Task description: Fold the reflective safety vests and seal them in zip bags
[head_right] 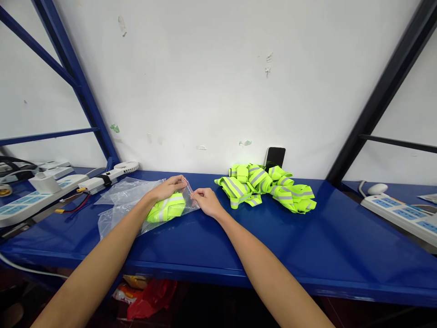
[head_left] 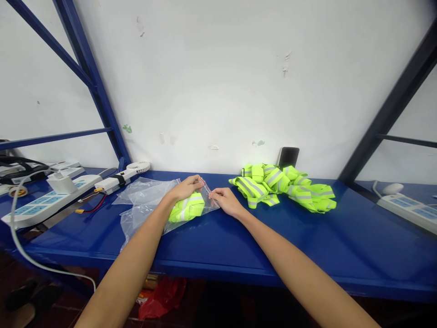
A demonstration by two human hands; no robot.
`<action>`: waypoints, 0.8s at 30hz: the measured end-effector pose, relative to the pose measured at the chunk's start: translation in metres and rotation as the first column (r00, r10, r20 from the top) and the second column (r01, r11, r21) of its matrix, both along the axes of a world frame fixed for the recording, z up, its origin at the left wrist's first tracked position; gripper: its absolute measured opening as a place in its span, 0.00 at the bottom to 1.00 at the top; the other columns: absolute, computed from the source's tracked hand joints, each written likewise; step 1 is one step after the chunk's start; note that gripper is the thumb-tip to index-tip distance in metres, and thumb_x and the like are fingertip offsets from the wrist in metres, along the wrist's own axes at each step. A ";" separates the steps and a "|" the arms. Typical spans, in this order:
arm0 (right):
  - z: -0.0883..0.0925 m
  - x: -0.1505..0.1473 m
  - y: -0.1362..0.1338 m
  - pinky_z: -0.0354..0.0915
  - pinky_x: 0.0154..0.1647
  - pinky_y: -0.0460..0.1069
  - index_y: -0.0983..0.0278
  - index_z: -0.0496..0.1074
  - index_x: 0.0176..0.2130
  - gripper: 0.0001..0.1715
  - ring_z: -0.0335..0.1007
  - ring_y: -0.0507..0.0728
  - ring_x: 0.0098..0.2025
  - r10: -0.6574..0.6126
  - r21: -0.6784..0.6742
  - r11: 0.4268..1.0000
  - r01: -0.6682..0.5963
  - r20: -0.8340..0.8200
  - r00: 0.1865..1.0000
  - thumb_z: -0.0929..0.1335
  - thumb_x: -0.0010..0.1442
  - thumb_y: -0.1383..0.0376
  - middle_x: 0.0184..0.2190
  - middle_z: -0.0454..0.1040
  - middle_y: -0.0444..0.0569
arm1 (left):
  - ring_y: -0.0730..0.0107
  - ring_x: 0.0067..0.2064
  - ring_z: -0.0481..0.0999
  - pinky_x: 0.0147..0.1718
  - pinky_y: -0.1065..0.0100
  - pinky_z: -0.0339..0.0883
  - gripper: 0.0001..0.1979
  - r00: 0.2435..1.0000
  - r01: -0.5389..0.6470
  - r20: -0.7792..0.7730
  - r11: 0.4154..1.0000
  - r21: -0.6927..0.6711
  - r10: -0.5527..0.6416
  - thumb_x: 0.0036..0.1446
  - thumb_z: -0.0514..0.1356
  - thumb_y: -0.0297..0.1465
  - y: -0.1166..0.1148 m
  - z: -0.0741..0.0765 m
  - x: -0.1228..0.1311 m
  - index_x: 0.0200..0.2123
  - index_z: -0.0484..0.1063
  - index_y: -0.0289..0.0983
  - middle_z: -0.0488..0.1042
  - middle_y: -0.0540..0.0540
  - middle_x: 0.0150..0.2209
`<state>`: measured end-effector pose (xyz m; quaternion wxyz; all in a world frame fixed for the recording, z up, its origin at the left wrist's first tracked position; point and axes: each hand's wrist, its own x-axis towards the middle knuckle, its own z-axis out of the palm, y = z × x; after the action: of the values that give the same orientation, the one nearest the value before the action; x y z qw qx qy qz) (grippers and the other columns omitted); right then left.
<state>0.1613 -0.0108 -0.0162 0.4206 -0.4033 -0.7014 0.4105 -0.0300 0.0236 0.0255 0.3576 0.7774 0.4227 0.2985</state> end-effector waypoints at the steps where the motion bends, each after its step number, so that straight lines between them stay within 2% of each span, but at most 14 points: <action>1: -0.001 0.000 0.001 0.55 0.26 0.45 0.65 0.73 0.26 0.15 0.62 0.51 0.24 -0.007 0.000 1.000 0.007 -0.002 1.000 0.64 0.55 0.59 0.22 0.74 0.45 | 0.70 0.33 0.66 0.36 0.67 0.61 0.14 1.000 0.001 0.001 1.000 -0.005 -0.001 0.55 0.55 0.42 -0.001 0.001 0.000 0.33 0.67 0.36 0.66 0.51 0.29; 7: -0.005 0.000 0.005 0.55 0.26 0.45 0.65 0.74 0.26 0.14 0.64 0.52 0.25 -0.051 0.002 0.999 0.051 0.030 0.998 0.64 0.54 0.60 0.21 0.74 0.44 | 0.69 0.34 0.67 0.38 0.67 0.61 0.14 1.000 -0.010 -0.001 1.000 -0.022 0.010 0.54 0.56 0.42 -0.002 0.002 0.001 0.32 0.67 0.36 0.66 0.51 0.29; 17: -0.010 0.000 0.010 0.57 0.26 0.45 0.64 0.74 0.24 0.14 0.66 0.52 0.24 -0.027 -0.029 0.999 0.027 0.027 0.999 0.64 0.54 0.60 0.21 0.75 0.44 | 0.68 0.33 0.67 0.37 0.66 0.62 0.15 1.000 0.002 0.018 1.000 0.000 -0.002 0.54 0.57 0.43 0.004 -0.003 -0.001 0.31 0.67 0.36 0.67 0.50 0.28; 24: -0.009 0.001 0.008 0.56 0.25 0.45 0.65 0.73 0.25 0.14 0.65 0.51 0.24 -0.039 0.015 0.999 0.038 0.068 0.997 0.63 0.55 0.60 0.21 0.74 0.44 | 0.69 0.33 0.67 0.37 0.66 0.62 0.13 1.000 0.007 0.030 1.000 -0.009 -0.007 0.55 0.57 0.41 0.005 -0.005 -0.001 0.32 0.67 0.36 0.66 0.51 0.28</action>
<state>0.1618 -0.0024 -0.0249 0.4070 -0.4275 -0.7102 0.3837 -0.0312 0.0286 0.0205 0.3687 0.7726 0.4158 0.3070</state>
